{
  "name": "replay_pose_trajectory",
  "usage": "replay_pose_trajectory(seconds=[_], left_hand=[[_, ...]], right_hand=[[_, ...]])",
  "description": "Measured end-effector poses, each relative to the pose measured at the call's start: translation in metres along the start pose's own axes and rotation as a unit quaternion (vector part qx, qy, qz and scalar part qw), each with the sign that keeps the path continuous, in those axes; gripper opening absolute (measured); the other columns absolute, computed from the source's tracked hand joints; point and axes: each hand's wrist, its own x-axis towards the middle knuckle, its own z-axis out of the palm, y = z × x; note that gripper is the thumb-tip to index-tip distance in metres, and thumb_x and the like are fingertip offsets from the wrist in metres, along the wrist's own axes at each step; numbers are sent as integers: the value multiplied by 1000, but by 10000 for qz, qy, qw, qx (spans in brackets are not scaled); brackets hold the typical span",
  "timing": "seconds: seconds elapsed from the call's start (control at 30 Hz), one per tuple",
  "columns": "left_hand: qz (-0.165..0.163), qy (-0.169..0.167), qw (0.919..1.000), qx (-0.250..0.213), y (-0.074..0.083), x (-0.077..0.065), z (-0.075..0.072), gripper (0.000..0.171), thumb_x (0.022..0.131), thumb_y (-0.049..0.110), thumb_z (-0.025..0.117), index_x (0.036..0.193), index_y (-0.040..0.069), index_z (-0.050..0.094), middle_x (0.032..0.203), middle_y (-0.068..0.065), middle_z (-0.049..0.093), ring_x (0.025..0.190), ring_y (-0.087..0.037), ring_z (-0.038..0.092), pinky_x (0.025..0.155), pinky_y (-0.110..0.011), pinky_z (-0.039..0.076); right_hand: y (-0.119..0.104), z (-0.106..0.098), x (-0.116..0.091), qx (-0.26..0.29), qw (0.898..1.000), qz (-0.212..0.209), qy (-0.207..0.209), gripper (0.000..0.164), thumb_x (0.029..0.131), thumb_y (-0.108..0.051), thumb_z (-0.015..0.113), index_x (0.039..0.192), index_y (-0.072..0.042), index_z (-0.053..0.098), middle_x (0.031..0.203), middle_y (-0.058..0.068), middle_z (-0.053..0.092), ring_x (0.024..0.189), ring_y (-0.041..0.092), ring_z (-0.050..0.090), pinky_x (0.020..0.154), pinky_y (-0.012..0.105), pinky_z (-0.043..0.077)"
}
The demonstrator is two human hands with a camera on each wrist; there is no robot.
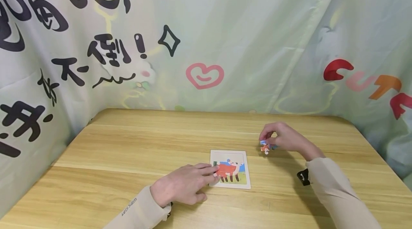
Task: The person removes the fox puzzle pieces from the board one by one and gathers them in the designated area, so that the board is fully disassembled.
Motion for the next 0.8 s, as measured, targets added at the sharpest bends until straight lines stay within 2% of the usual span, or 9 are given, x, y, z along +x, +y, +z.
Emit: replay_pose_trajectory(seconds=[0.1,0.27,0.57,0.8], left_hand=[[-23,12,10000,2,0,0,0,49,94,37,70,142,29,59,161,7,36,144,-11,36,105,-34,45],[-30,24,10000,21,0,0,1,49,94,36,70,142,30,58,160,7,36,144,-11,36,106,-33,45],[-2,1,10000,-20,-1,0,0,51,95,37,70,144,30,57,161,6,35,145,-12,35,107,-35,44],[58,35,10000,-21,-1,0,1,51,95,37,70,144,29,58,161,6,36,144,-13,37,106,-34,44]], right_hand=[[4,-3,-4,-100,9999,34,33,24,86,18,66,90,-4,73,85,0,67,68,12,59,58,27,51],[9,-7,-11,-339,9987,354,121,25,86,17,66,89,-5,74,86,2,68,70,8,58,56,26,49],[14,-14,-21,-703,9889,1302,114,22,85,17,67,89,-3,73,87,-1,67,68,6,54,54,26,48],[28,-24,-33,-1048,9848,1382,116,22,84,17,67,87,-4,72,86,-4,67,73,4,57,60,27,51]])
